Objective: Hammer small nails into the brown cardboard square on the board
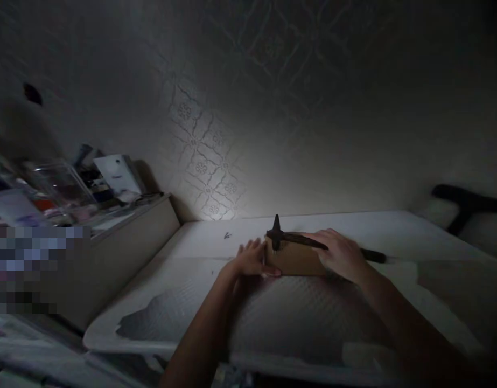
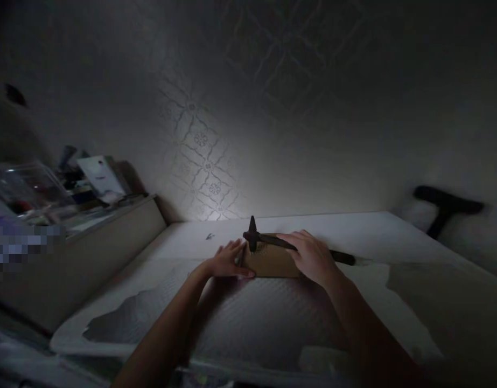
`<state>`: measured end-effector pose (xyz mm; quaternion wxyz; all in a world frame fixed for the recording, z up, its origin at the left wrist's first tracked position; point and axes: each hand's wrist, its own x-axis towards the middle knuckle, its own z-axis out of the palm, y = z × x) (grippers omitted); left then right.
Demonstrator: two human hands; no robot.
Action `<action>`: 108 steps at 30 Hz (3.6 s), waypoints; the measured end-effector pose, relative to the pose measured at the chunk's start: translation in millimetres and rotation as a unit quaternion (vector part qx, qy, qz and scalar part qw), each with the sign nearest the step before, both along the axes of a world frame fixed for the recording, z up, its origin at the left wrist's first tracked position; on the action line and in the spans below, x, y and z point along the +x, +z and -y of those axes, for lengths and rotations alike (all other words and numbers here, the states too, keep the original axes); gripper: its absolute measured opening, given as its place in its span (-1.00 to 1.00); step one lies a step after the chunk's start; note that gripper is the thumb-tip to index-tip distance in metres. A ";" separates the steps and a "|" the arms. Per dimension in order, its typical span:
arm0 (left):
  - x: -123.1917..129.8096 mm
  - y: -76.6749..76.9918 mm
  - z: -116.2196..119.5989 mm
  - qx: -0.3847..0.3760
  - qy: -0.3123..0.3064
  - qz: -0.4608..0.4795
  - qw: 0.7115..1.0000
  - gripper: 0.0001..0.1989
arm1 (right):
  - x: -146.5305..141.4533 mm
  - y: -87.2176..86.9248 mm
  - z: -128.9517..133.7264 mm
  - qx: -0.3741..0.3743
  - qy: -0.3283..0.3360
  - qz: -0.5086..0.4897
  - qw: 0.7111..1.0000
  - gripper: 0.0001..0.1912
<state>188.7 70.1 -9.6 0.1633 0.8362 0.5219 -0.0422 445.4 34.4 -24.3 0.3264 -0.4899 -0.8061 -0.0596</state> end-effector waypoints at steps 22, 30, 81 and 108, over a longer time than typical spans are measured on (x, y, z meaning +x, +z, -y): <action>0.0 1.0 1.0 0.000 0.002 0.003 1.000 0.13 | 5.2 -2.9 -3.1 -0.050 -0.019 -0.011 0.999 -0.55; -1.0 -2.6 -0.5 0.004 0.002 0.006 1.000 0.15 | 16.8 -9.5 -8.1 -0.065 -0.119 -0.092 0.987 -0.65; -24.7 -28.6 -30.8 0.197 0.319 0.001 0.927 -0.39 | 43.3 -22.3 -9.8 -0.162 -0.402 -0.037 0.900 -0.67; -27.1 -26.1 -32.7 0.258 0.313 -0.002 0.914 -0.67 | -29.9 -40.0 -9.8 -0.092 -0.014 -0.003 0.996 -0.51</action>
